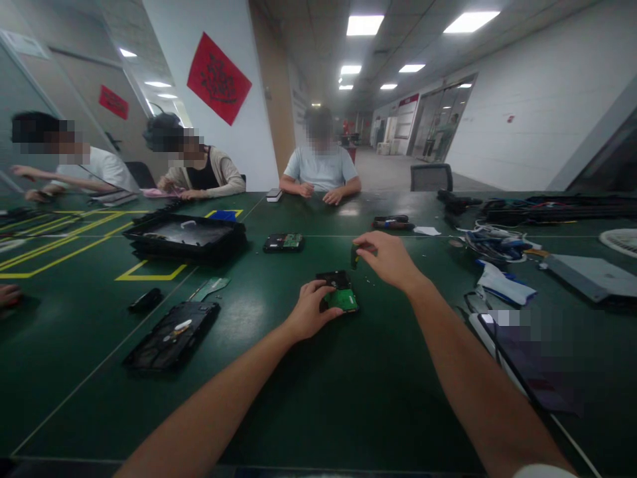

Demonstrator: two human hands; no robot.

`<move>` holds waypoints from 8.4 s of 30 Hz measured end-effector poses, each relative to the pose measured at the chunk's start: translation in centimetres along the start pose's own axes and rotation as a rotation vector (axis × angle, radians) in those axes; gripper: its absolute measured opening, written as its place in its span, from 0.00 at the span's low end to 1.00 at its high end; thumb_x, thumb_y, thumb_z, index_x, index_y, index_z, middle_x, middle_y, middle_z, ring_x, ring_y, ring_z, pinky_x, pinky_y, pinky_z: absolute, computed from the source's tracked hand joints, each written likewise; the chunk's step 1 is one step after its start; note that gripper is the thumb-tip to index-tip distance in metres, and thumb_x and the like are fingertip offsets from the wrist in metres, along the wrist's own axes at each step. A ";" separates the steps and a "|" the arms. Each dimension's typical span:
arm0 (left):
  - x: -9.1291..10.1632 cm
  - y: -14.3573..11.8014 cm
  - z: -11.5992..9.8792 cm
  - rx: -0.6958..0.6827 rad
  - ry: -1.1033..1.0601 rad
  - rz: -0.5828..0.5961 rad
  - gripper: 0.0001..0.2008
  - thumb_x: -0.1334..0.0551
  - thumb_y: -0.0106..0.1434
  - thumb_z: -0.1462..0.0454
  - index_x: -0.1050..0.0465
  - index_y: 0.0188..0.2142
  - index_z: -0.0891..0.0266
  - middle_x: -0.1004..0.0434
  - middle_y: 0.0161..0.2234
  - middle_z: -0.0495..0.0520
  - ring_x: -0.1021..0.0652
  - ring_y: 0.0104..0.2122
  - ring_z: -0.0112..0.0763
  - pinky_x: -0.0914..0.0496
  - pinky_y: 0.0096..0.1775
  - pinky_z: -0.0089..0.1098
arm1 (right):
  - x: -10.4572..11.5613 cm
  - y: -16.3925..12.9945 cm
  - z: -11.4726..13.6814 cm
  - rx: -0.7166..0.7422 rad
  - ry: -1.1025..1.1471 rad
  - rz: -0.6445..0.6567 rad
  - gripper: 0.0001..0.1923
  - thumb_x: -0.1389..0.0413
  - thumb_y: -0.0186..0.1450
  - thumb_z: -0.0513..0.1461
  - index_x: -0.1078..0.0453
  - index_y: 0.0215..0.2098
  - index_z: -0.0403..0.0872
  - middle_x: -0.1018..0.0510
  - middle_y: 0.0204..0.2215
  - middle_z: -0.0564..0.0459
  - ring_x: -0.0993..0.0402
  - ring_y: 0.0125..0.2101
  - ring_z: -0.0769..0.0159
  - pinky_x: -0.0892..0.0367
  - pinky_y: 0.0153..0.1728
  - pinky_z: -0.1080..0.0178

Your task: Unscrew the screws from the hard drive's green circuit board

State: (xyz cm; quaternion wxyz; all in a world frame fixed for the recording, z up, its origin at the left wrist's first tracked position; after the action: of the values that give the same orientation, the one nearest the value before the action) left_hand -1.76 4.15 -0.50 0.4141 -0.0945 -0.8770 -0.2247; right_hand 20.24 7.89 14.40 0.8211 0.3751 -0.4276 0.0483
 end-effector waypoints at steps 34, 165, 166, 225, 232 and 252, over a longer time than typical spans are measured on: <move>0.1 0.0 -0.1 0.003 0.008 -0.001 0.31 0.32 0.61 0.47 0.29 0.60 0.54 0.35 0.61 0.62 0.36 0.63 0.55 0.37 0.62 0.56 | -0.2 -0.1 -0.2 -0.123 0.074 -0.028 0.05 0.39 0.66 0.39 0.26 0.40 0.47 0.17 0.36 0.50 0.19 0.36 0.61 0.26 0.42 0.58; 0.3 0.0 -0.4 0.003 0.004 -0.002 0.30 0.32 0.62 0.48 0.29 0.60 0.53 0.36 0.61 0.61 0.36 0.63 0.54 0.38 0.63 0.55 | -0.3 -0.5 1.8 -0.250 0.241 0.166 0.16 0.43 0.67 0.51 0.25 0.41 0.48 0.19 0.32 0.53 0.28 0.21 0.70 0.36 0.27 0.65; 0.3 0.0 -0.4 0.004 0.004 -0.002 0.30 0.32 0.62 0.48 0.29 0.60 0.53 0.36 0.61 0.61 0.36 0.63 0.54 0.38 0.63 0.55 | -0.4 -0.6 1.8 -0.241 0.269 0.181 0.16 0.44 0.68 0.52 0.25 0.41 0.48 0.19 0.32 0.54 0.28 0.21 0.71 0.35 0.27 0.65; 0.5 -0.1 -0.6 0.012 -0.032 -0.004 0.29 0.31 0.61 0.50 0.28 0.59 0.53 0.35 0.62 0.61 0.37 0.63 0.55 0.37 0.62 0.57 | -0.3 -0.4 -0.3 -0.374 0.273 0.127 0.11 0.42 0.67 0.46 0.27 0.37 0.46 0.20 0.29 0.52 0.23 0.29 0.65 0.32 0.30 0.65; 0.4 -0.1 -0.4 0.010 -0.027 -0.006 0.29 0.31 0.61 0.50 0.28 0.59 0.52 0.35 0.62 0.60 0.36 0.63 0.55 0.37 0.62 0.56 | -0.9 -0.4 1.1 -0.329 0.552 0.237 0.12 0.48 0.71 0.46 0.27 0.44 0.47 0.18 0.42 0.49 0.26 0.21 0.73 0.36 0.20 0.68; 0.4 -0.2 -0.5 0.012 -0.013 -0.003 0.29 0.32 0.61 0.49 0.29 0.59 0.54 0.36 0.62 0.61 0.37 0.64 0.54 0.37 0.63 0.55 | -1.5 -0.1 -0.4 -0.206 0.503 0.001 0.11 0.38 0.65 0.46 0.29 0.39 0.48 0.19 0.37 0.51 0.20 0.38 0.62 0.27 0.42 0.59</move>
State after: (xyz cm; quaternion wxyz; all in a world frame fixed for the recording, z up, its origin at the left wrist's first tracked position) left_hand -1.75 3.76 0.05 0.4086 -0.0923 -0.8811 -0.2196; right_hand 19.61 8.46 13.06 0.9354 0.2654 -0.2129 0.0968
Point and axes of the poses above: each hand's wrist, its own y-axis towards the middle knuckle, its own x-axis out of the back of the hand, z = x × y, the point moved 3 cm from there along y, towards the middle knuckle
